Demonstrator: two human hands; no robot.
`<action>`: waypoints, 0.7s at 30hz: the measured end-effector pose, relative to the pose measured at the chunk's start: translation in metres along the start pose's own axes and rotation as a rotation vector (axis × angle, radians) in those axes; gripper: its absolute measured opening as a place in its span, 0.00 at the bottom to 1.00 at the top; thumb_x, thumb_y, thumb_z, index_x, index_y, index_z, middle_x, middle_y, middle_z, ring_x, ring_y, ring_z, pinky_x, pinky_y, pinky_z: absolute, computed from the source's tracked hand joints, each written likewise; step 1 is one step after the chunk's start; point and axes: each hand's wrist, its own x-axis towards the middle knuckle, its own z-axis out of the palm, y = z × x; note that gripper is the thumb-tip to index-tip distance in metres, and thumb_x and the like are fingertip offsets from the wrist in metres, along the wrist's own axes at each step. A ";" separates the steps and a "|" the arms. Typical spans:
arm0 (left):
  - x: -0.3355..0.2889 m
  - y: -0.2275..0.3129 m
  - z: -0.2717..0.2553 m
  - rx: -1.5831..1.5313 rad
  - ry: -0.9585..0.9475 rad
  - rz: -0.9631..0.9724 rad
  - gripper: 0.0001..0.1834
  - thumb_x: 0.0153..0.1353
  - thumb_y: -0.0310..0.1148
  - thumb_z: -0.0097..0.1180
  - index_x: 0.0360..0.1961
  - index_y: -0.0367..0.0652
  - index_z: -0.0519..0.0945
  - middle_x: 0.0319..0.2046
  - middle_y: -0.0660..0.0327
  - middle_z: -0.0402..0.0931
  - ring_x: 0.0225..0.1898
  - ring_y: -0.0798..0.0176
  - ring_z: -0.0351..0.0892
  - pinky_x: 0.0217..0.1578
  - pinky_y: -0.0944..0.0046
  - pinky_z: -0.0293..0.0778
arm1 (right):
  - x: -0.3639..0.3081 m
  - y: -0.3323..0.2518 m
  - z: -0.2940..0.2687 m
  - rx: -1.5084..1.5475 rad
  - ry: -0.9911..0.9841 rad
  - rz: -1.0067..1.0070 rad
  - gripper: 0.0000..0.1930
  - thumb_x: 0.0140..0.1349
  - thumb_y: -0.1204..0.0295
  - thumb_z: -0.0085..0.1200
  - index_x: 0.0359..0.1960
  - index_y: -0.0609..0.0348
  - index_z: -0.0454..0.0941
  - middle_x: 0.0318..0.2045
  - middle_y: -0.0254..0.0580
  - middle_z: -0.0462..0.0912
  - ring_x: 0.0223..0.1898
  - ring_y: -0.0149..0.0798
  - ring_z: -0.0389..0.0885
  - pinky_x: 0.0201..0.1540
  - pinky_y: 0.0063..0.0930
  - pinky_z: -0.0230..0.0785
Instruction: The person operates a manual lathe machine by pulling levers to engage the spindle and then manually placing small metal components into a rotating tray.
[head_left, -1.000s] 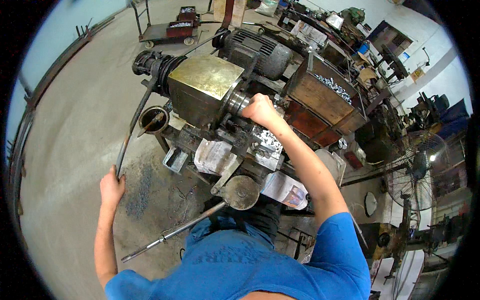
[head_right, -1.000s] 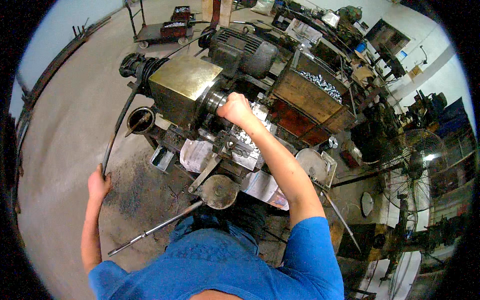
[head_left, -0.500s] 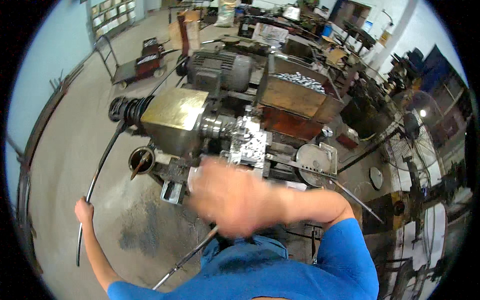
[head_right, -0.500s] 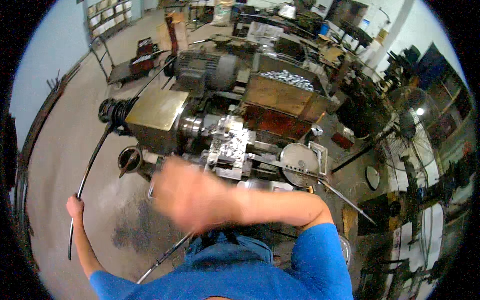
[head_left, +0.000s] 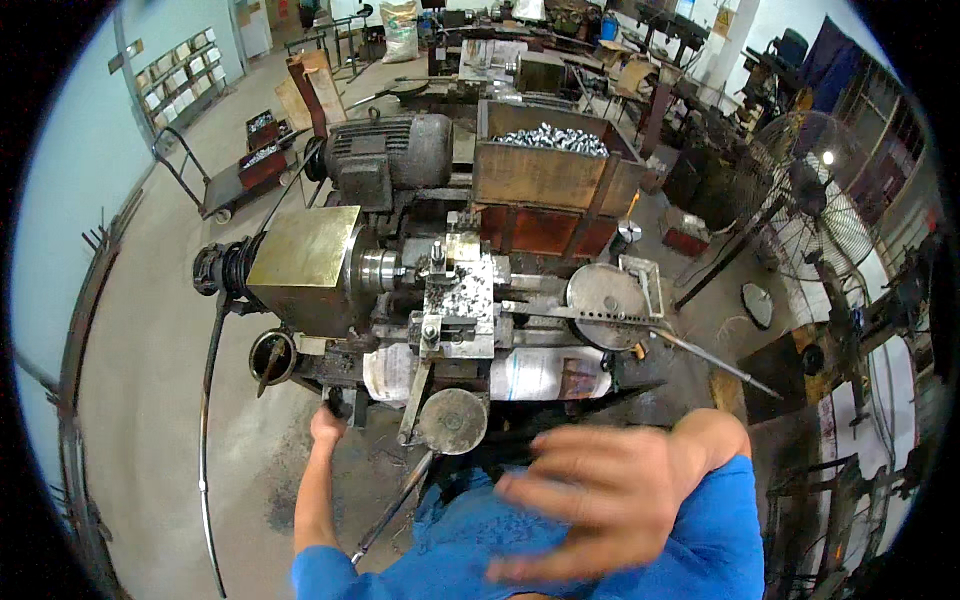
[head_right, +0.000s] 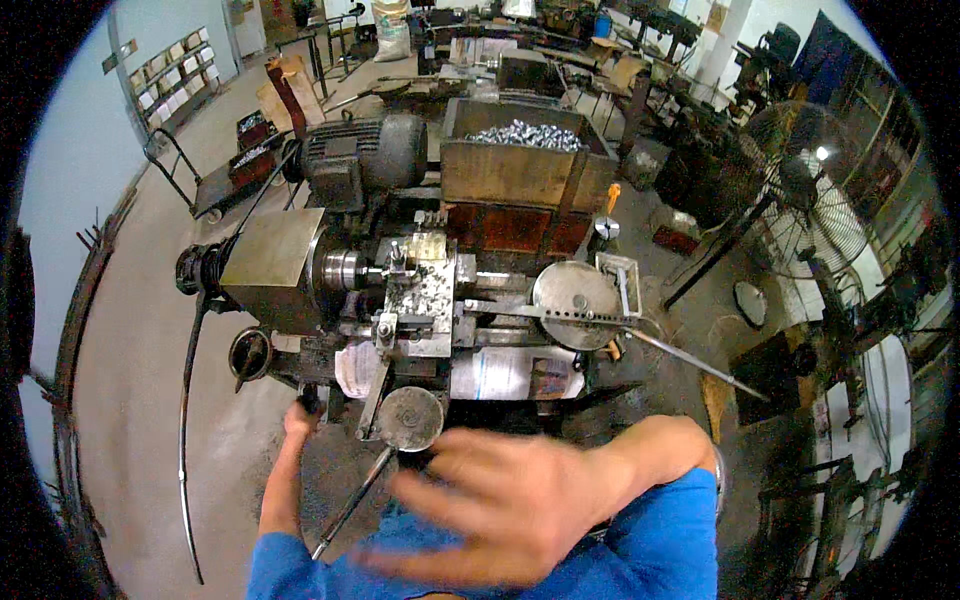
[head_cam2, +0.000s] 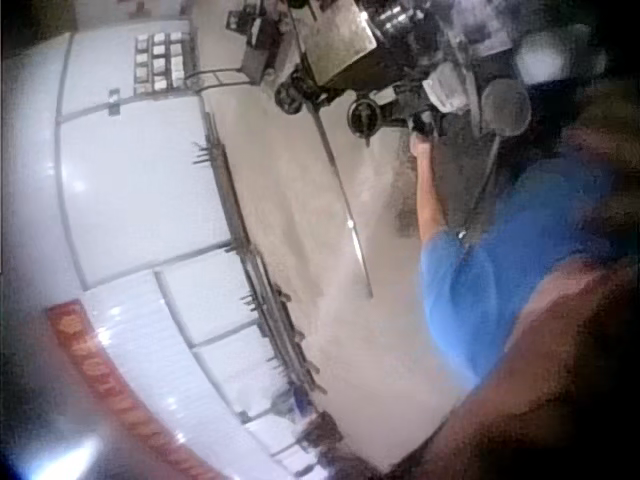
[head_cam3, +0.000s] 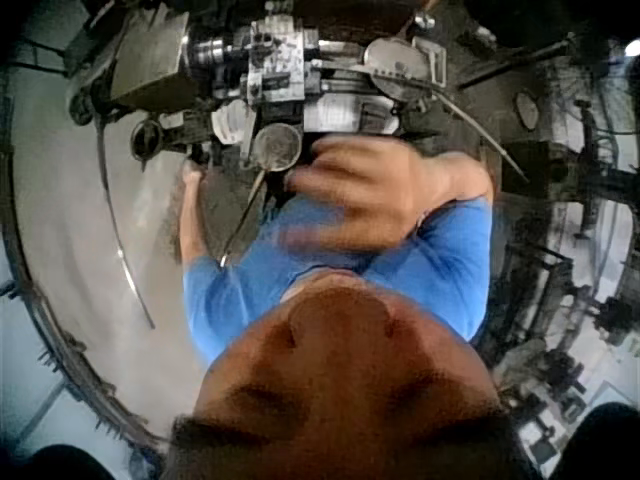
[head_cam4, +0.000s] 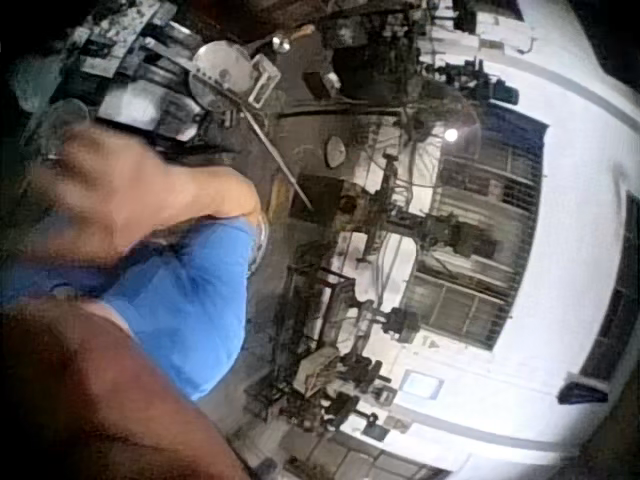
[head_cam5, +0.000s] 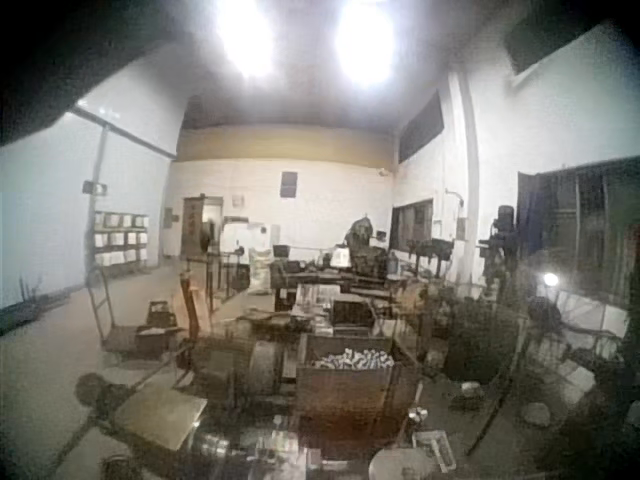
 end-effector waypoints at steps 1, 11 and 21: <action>-0.006 0.020 -0.010 0.189 0.054 0.012 0.14 0.46 0.38 0.57 0.35 0.45 0.77 0.35 0.51 0.77 0.40 0.49 0.77 0.38 0.53 0.72 | -0.014 0.009 0.002 -0.019 0.002 0.073 0.20 0.43 0.67 0.53 0.38 0.65 0.75 0.33 0.49 0.78 0.29 0.46 0.76 0.32 0.38 0.73; 0.021 -0.003 -0.048 0.631 -0.026 0.188 0.12 0.45 0.31 0.55 0.34 0.49 0.77 0.34 0.56 0.77 0.37 0.53 0.77 0.35 0.55 0.73 | -0.298 0.110 0.004 -0.334 -0.107 1.440 0.31 0.36 0.73 0.55 0.50 0.57 0.70 0.41 0.53 0.77 0.43 0.52 0.76 0.44 0.33 0.69; -0.116 0.027 -0.110 -0.093 -0.211 0.182 0.23 0.49 0.36 0.59 0.47 0.40 0.74 0.39 0.53 0.77 0.31 0.57 0.79 0.35 0.60 0.73 | -0.542 0.074 -0.015 -0.843 -0.502 2.099 0.15 0.42 0.68 0.51 0.34 0.59 0.74 0.36 0.55 0.77 0.43 0.53 0.74 0.49 0.43 0.63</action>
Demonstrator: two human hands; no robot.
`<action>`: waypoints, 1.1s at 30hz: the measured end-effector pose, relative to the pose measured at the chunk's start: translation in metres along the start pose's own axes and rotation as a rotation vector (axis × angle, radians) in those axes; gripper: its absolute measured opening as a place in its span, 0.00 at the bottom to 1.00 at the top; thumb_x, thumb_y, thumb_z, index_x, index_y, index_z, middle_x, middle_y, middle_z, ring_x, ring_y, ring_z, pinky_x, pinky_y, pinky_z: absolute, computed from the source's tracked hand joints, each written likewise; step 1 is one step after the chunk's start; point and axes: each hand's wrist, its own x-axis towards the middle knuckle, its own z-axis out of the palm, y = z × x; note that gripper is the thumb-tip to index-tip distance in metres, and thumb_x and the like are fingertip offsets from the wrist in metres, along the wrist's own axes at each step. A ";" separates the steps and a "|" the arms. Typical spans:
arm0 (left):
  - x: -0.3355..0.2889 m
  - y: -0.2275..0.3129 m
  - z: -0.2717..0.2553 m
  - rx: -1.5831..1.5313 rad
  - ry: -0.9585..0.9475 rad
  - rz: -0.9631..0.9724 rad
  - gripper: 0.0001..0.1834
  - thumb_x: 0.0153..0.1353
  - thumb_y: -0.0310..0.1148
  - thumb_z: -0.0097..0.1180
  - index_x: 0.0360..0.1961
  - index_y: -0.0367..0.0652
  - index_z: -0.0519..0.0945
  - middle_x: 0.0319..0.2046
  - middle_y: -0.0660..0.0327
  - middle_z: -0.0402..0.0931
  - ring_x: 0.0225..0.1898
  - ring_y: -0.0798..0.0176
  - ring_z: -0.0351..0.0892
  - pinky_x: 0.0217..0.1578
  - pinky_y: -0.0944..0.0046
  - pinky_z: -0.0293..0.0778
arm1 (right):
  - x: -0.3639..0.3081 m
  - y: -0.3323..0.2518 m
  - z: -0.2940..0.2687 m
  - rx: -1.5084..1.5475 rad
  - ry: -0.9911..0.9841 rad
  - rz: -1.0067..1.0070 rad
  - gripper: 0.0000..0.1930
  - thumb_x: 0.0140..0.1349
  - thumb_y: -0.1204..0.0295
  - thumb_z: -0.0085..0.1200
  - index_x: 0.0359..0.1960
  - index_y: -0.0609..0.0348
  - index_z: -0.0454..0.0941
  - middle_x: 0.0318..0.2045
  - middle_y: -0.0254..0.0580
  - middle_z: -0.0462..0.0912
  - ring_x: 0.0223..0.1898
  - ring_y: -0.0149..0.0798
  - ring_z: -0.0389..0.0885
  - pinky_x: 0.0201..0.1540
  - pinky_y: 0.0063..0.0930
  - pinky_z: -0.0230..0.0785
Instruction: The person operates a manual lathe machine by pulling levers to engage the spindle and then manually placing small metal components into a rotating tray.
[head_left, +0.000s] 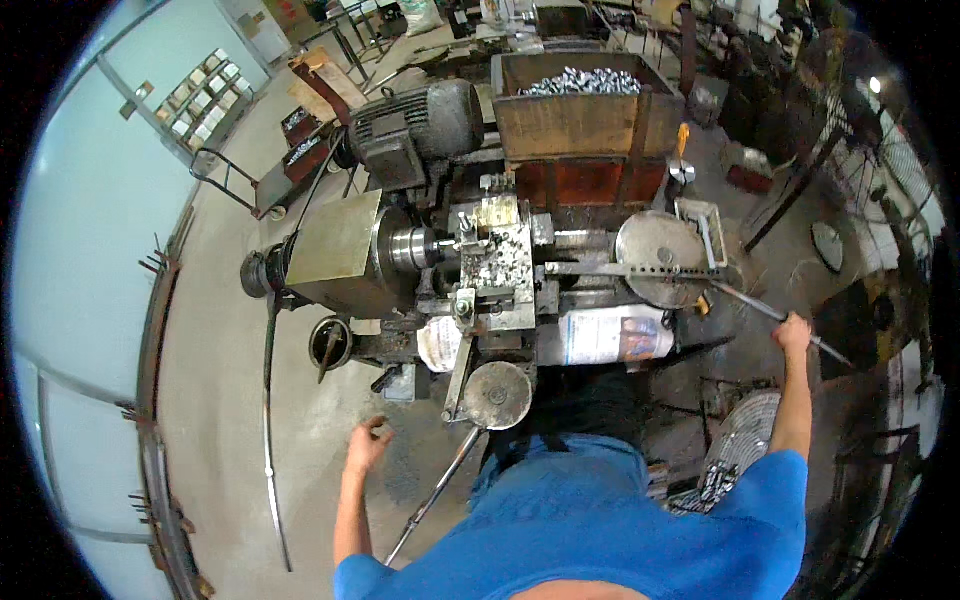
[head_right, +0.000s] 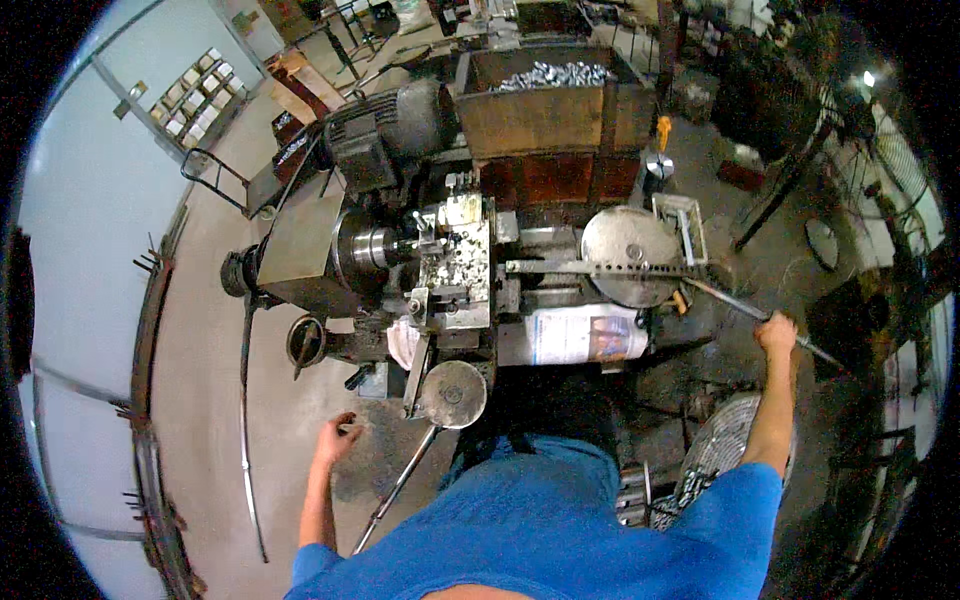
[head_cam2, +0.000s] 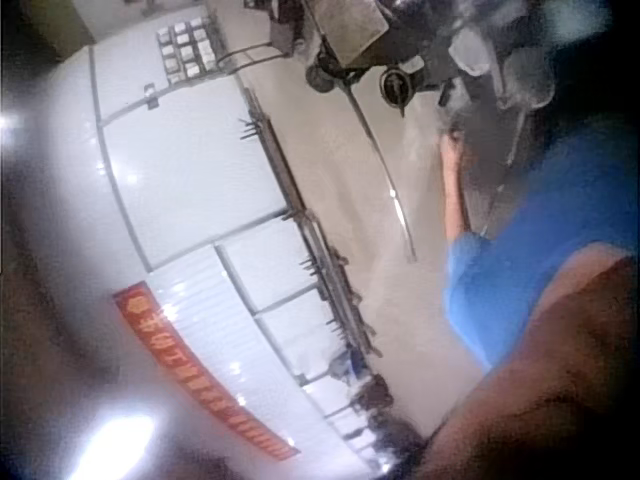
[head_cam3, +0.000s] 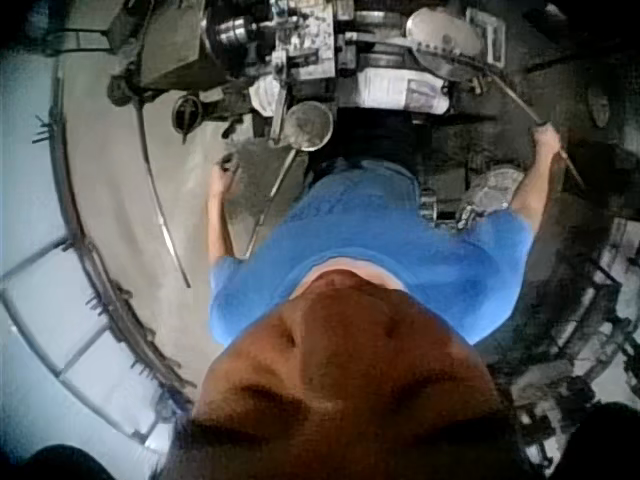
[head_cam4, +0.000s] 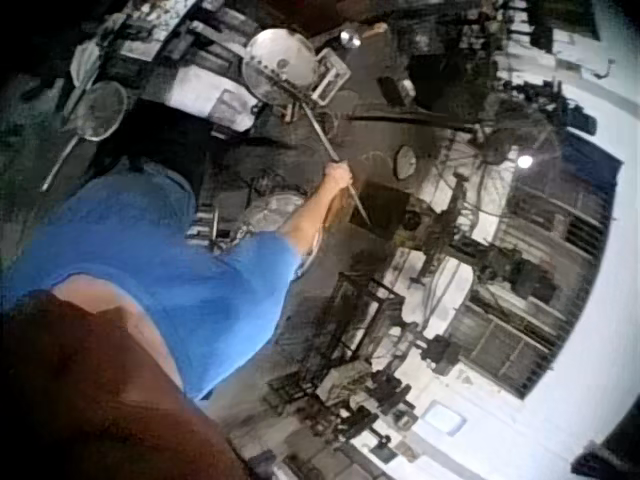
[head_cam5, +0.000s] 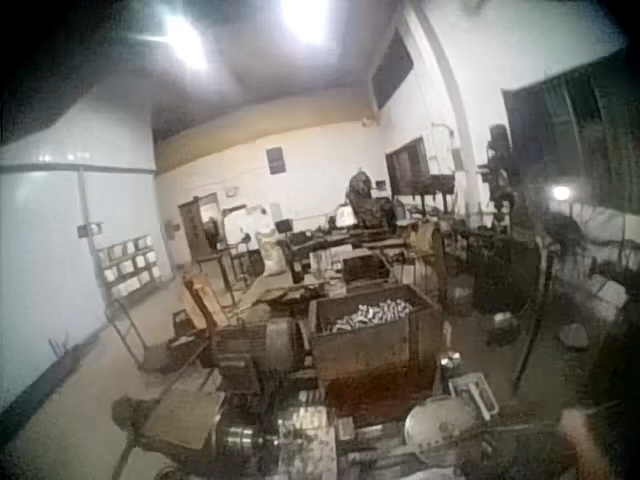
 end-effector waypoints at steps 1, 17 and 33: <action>-0.019 0.009 0.000 -0.092 -0.066 -0.007 0.23 0.50 0.35 0.59 0.47 0.40 0.74 0.37 0.54 0.78 0.30 0.60 0.79 0.34 0.62 0.73 | -0.008 -0.014 -0.012 0.030 -0.057 -0.020 0.12 0.42 0.68 0.51 0.30 0.60 0.73 0.32 0.56 0.78 0.38 0.56 0.76 0.43 0.43 0.67; -0.076 0.138 0.049 -0.109 -0.387 0.115 0.13 0.54 0.34 0.54 0.40 0.40 0.77 0.28 0.51 0.78 0.30 0.58 0.77 0.34 0.60 0.71 | -0.249 -0.058 -0.022 0.272 -0.026 0.054 0.21 0.35 0.65 0.53 0.35 0.60 0.71 0.22 0.58 0.77 0.26 0.60 0.76 0.32 0.49 0.68; -0.071 0.124 0.047 -0.062 -0.472 0.083 0.16 0.54 0.33 0.56 0.44 0.39 0.75 0.29 0.54 0.78 0.31 0.63 0.77 0.35 0.63 0.71 | -0.119 0.013 0.020 0.015 0.037 -0.010 0.24 0.41 0.60 0.57 0.43 0.52 0.74 0.31 0.47 0.78 0.33 0.50 0.78 0.34 0.42 0.71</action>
